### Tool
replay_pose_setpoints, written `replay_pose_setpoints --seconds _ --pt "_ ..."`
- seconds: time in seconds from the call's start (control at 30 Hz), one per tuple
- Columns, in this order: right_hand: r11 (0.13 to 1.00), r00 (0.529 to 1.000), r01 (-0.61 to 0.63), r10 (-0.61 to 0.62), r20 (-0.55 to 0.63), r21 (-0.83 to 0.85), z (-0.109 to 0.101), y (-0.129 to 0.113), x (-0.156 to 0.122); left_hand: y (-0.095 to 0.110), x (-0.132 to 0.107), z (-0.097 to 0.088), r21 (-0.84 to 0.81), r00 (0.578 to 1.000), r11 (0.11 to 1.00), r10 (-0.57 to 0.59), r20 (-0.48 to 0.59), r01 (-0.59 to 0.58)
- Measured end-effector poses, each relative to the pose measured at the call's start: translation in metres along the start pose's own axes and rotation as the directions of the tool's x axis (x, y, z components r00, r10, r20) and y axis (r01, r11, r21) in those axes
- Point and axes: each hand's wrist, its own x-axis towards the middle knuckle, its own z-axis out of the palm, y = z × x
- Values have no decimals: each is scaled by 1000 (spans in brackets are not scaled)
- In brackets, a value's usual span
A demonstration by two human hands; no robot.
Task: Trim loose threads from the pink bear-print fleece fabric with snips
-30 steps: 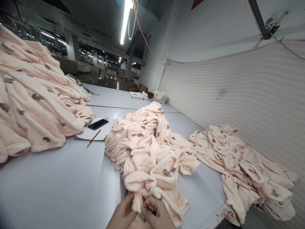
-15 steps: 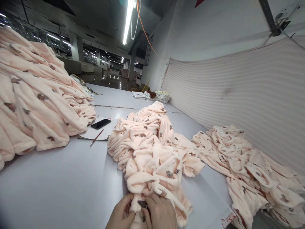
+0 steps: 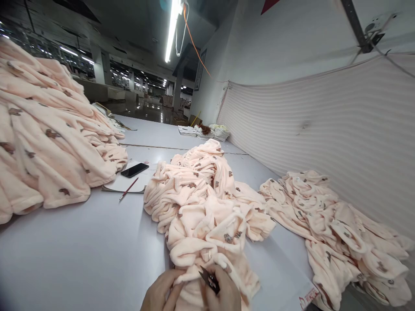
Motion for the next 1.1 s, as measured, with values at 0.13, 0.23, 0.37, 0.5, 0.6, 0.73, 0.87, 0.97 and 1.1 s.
replay_pose_setpoints --seconds 0.13,0.23,0.37,0.5,0.6,0.73,0.87,0.97,1.1 --pt "996 998 54 -53 -24 68 -13 -11 30 2 18 -9 -285 981 945 -122 150 161" --pt "998 998 46 -44 -34 46 -16 -19 49 13 35 -16 -553 908 745 -172 382 374" --pt "999 998 29 -29 -50 14 -19 -22 51 38 47 -24 -675 863 551 -201 464 491" --pt "971 976 218 -219 0 -100 -25 -25 38 58 49 -30 -657 848 542 -265 458 524" --pt "890 914 403 -404 43 -212 -23 -26 34 62 51 -31 -652 849 548 -277 449 524" --pt "844 886 429 -462 -28 -321 -17 -25 36 59 51 -29 -622 840 571 -288 460 536" --pt "852 892 425 -452 -21 -307 -19 -24 37 61 52 -29 -631 837 556 -283 468 541" --pt "834 877 461 -480 15 -302 -22 -26 37 65 54 -32 -614 830 572 -260 493 544" --pt "908 932 357 -363 10 -219 -25 -30 38 66 55 -33 -587 819 580 -308 484 565"
